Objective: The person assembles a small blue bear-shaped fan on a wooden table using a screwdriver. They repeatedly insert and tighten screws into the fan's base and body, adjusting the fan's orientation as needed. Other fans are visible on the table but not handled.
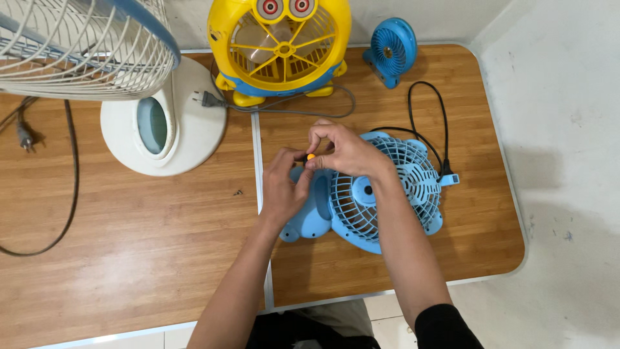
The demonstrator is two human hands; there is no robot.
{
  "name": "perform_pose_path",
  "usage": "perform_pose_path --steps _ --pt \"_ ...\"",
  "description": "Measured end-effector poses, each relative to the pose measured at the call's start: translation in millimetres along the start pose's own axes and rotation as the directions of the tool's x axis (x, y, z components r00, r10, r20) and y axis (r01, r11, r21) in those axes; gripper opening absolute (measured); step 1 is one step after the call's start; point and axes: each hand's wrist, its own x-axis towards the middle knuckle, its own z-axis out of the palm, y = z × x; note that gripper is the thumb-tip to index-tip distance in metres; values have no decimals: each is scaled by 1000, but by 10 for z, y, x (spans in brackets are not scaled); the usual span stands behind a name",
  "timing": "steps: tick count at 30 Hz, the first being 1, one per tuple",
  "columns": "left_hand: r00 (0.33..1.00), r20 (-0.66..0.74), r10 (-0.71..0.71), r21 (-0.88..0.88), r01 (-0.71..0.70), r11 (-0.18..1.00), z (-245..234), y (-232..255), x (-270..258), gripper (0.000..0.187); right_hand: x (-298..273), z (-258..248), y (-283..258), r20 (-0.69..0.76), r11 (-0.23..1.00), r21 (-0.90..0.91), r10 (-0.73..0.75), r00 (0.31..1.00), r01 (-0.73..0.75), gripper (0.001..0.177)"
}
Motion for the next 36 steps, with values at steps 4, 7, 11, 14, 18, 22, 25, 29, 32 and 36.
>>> perform_pose_path --steps 4,7,11,14,18,22,25,29,32,36 --pt "999 8 -43 -8 43 999 -22 59 25 31 0 -6 14 -19 994 -60 -91 996 90 33" --pt "993 -25 -116 32 117 993 43 107 49 40 9 -3 33 -21 996 -24 -88 996 88 32" --pt "990 -102 -97 99 107 989 120 129 55 29 -3 -11 31 -36 994 -32 -102 994 101 34" --pt "992 -110 -59 112 71 991 90 126 57 27 -13 -7 -29 -46 998 -49 -50 998 47 33" --pt "998 -41 -50 50 52 997 68 43 93 21 -3 -37 -65 -77 999 -45 -13 997 10 30" --pt "982 92 -167 -160 180 971 92 -79 91 20 -4 -77 -35 -29 992 -29 -124 992 123 24" --pt "965 139 -222 -230 250 940 107 -153 116 21 -21 -79 -31 11 988 158 2 1000 -3 20" --pt "951 160 -265 -286 302 910 102 -179 72 24 -21 -105 21 45 988 146 -67 997 60 22" --pt "932 134 -337 -278 362 890 108 -129 38 28 -19 -102 53 73 974 224 30 997 -46 20" --pt "951 -61 -303 -227 282 932 196 2 -33 39 20 -46 58 82 986 164 14 997 -28 17"
